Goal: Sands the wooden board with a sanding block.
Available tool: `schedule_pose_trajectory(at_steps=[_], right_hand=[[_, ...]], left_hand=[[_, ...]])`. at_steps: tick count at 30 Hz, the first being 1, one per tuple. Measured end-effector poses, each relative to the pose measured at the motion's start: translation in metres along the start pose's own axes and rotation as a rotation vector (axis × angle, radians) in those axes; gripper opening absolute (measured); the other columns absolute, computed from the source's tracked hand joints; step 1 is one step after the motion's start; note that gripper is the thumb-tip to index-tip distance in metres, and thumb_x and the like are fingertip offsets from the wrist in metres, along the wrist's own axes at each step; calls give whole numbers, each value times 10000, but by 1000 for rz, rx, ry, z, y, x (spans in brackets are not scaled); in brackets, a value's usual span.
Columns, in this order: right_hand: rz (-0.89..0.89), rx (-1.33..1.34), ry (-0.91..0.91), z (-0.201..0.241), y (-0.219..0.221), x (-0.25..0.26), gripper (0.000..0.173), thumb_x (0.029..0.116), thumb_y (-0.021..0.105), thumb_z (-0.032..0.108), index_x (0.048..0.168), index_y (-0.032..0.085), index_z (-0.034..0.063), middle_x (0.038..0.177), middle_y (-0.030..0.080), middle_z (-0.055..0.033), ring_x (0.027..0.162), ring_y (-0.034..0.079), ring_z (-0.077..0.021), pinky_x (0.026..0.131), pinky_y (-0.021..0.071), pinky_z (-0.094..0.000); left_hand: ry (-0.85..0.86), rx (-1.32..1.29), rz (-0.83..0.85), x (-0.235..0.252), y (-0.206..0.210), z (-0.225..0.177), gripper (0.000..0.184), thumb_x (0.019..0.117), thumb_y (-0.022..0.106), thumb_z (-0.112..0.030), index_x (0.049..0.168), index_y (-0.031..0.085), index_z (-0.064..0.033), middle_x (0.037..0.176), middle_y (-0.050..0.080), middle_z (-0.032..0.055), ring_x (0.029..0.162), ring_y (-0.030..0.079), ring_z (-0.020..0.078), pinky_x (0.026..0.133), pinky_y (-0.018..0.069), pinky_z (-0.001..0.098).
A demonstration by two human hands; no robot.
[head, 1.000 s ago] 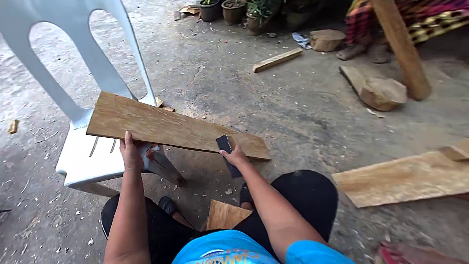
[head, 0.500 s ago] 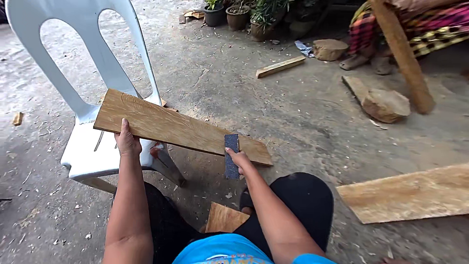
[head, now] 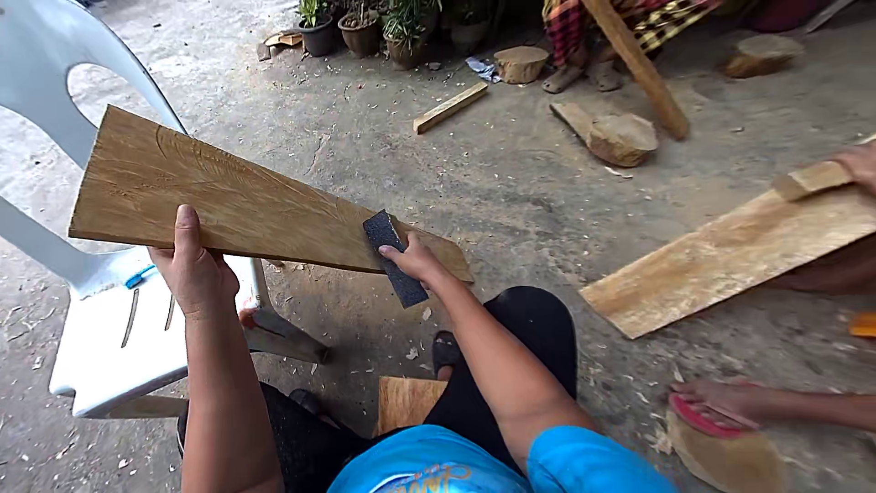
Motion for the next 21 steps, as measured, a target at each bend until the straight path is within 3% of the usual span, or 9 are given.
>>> schedule_pose_trajectory(at_steps=[4,7,11,13,18,21], right_hand=[[-241,326,-27,-3,-47,-2,754,980,695,440,1516,357,31,1313,614,-268,1189,637,-378,1004,516,-581],[-404,430,26,-18,-51,-8,781,1006,650,451,1540,289,11,1374,573,-273,1245,604,-364,1040,497,-554],[-259,208,43,-34,-17,-13,899,968,709,440,1578,230,-15,1377,565,-340,1274,584,-468,1053,470,-640],[-279,383,49,-43,-22,-11,850,975,693,455,1562,268,11,1385,565,-303,1271,587,-418,1049,482,-606],[-641,866,60,-70,-48,-7,780,1019,640,406,1543,234,-4,1428,508,-283,1278,578,-343,1048,509,-517],[-452,858,240,-98,-15,-2,880,1013,629,469,1600,143,28,1509,439,-300,1344,527,-390,1075,480,-574]], left_hand=[[63,-69,107,-7,5,-6,277,1022,505,-38,1281,415,-75,1109,663,64,1033,691,201,949,583,425],[84,-99,208,-4,6,-4,274,1001,540,-97,1261,452,-88,1117,679,57,1065,687,207,980,569,432],[64,-107,304,14,-3,10,320,1014,561,-111,1316,457,-86,1198,667,77,1135,663,231,1022,543,443],[75,-137,334,26,-13,21,330,1014,575,-114,1327,471,-100,1231,664,83,1165,655,249,1038,534,463],[80,-129,420,27,-13,21,229,975,627,-205,1178,591,-105,1144,696,76,1121,671,243,1011,545,465],[60,-125,526,24,-11,20,260,950,647,-247,1176,591,-131,1150,688,47,1126,663,217,1021,535,444]])
Point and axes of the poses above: each hand's wrist, its own x-axis towards the middle knuckle, its own y-axis out of the palm, z = x × y, the point moved 6 cm from there along x, towards the middle knuckle
